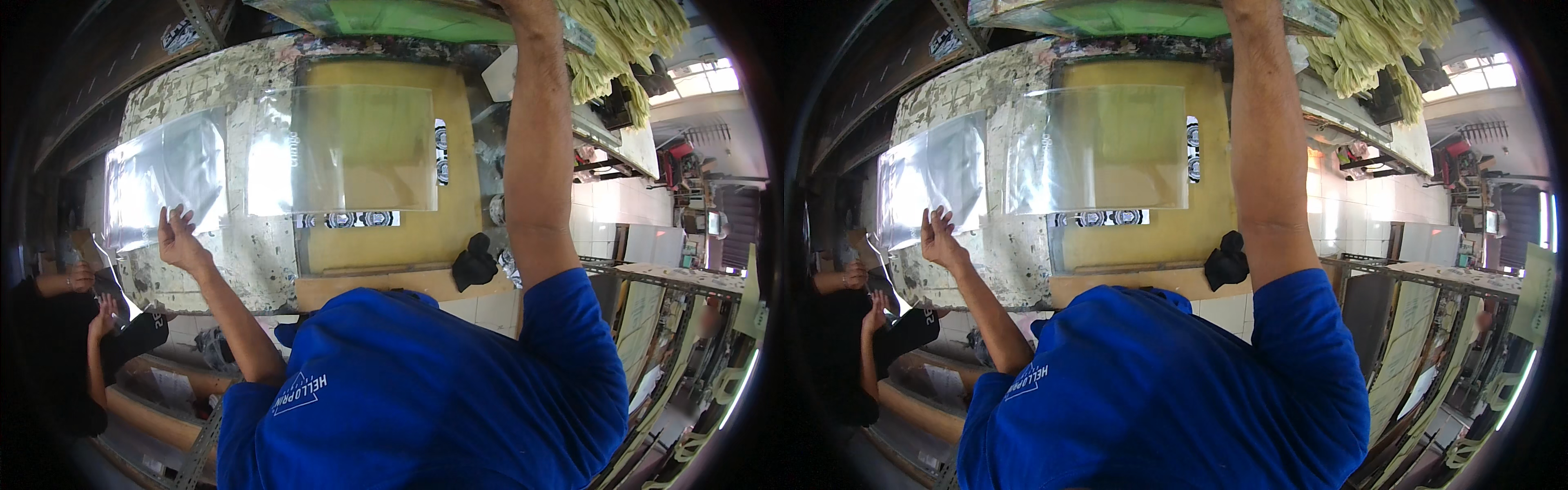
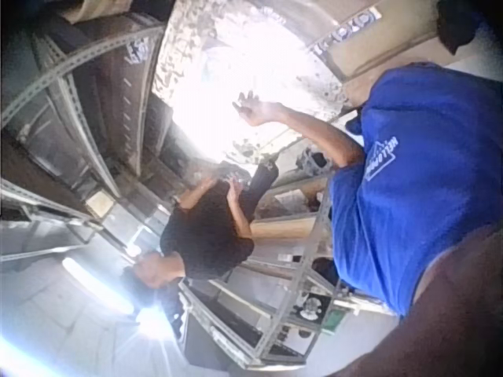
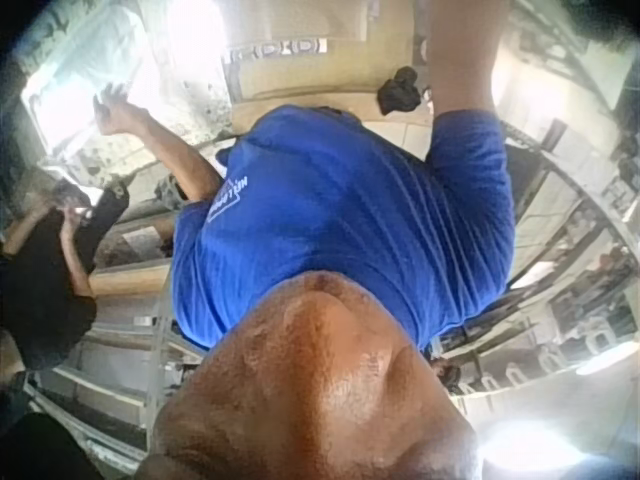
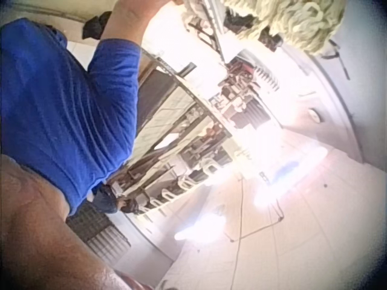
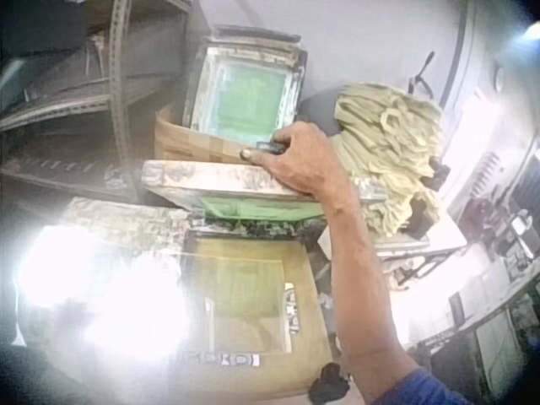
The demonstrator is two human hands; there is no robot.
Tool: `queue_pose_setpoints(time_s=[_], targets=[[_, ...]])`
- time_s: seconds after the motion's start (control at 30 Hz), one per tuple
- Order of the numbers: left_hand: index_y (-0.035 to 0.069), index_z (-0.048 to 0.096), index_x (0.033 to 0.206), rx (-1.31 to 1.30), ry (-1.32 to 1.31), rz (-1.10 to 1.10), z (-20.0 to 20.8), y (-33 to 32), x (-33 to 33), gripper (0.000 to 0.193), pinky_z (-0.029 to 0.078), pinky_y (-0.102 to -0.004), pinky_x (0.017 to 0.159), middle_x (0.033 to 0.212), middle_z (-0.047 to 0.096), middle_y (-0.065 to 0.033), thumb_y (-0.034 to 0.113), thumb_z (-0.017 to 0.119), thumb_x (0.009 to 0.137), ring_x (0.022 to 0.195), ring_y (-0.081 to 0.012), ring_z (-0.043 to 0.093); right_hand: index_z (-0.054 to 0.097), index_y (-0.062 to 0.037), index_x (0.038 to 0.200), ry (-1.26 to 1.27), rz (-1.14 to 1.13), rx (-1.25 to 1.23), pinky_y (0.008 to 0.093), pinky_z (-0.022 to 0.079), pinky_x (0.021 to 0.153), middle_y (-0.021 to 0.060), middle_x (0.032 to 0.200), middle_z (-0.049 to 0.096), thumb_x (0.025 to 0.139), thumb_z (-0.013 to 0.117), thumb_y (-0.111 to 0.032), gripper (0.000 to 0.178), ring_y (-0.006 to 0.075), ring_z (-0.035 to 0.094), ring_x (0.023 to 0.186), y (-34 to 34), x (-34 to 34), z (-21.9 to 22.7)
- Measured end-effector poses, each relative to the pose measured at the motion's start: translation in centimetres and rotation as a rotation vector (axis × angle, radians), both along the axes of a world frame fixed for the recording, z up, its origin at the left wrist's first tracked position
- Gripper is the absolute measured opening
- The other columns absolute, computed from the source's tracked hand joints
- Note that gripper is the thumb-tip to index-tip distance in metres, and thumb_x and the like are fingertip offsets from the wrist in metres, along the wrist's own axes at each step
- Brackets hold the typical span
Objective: The person performs screen printing on plastic sheets, using a squeegee to spread white ink across a mesh frame and then lifting the frame to reveal the printed design.
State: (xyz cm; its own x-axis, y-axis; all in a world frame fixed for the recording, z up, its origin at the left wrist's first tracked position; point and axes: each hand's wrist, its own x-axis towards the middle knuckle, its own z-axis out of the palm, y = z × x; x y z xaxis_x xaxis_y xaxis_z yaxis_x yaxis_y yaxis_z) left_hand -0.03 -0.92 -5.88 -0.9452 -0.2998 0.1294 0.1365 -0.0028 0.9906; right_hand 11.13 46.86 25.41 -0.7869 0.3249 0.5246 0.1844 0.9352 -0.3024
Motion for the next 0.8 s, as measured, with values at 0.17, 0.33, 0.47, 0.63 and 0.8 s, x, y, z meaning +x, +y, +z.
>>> queue_pose_setpoints(time_s=[0.17,0.33,0.47,0.63,0.8], targets=[[-0.001,0.064,0.133,-0.097,-0.012,0.118,-1.0,-5.3,-1.9,0.034,0.048,-0.0275,0.066,0.105,0.076,-0.0127,0.01,0.065,0.1,0.081,-0.0164,0.071,0.077,0.0034,0.1,0.026,-0.034,0.006,0.0423,0.057,0.08,0.0255,0.094,0.075,0.079,0.083,-0.049,0.057,0.0357,0.074,0.088,0.1,-0.1,-0.3],[0.0,0.064,0.131,-0.11,0.035,0.194,-2.6,-11.4,-4.4,0.033,0.048,-0.0294,0.068,0.105,0.076,-0.0117,0.011,0.066,0.099,0.082,-0.0184,0.072,0.077,0.0042,0.096,0.085,-0.062,0.055,0.0407,0.056,0.078,0.0241,0.091,0.074,0.078,0.084,-0.05,0.058,0.0343,0.072,0.086,0.7,-0.1,-1.3],[-0.003,0.061,0.135,-0.157,-0.005,0.33,-3.4,-16.9,-6.4,0.038,0.053,-0.0322,0.072,0.108,0.074,-0.0156,0.007,0.064,0.099,0.082,-0.0206,0.073,0.077,0.0035,0.092,0.025,-0.038,0.007,0.039,0.053,0.074,0.0218,0.082,0.073,0.078,0.084,-0.048,0.054,0.0288,0.069,0.077,-2.0,0.4,-0.4],[-0.007,0.047,0.147,-0.896,-0.246,0.676,-2.3,-17.5,-6.5,0.07,0.051,-0.053,0.095,0.138,0.054,-0.0318,0.04,0.065,0.098,0.119,-0.0371,0.062,0.077,0.0019,0.094,0.032,-0.021,-0.003,0.0382,0.053,0.074,0.0207,0.083,0.074,0.081,0.083,-0.043,0.047,0.0278,0.069,0.076,-1.4,0.4,-0.7],[-0.007,0.056,0.138,-0.871,0.088,0.586,-0.1,-10.4,-6.5,0.07,0.048,-0.0487,0.102,0.132,0.06,-0.0281,0.043,0.073,0.093,0.121,-0.0372,0.06,0.078,-0.0021,0.103,0.09,-0.088,0.017,0.0384,0.055,0.079,0.0208,0.091,0.076,0.082,0.082,-0.042,0.045,0.0299,0.072,0.084,-4.4,2.6,-2.2]])
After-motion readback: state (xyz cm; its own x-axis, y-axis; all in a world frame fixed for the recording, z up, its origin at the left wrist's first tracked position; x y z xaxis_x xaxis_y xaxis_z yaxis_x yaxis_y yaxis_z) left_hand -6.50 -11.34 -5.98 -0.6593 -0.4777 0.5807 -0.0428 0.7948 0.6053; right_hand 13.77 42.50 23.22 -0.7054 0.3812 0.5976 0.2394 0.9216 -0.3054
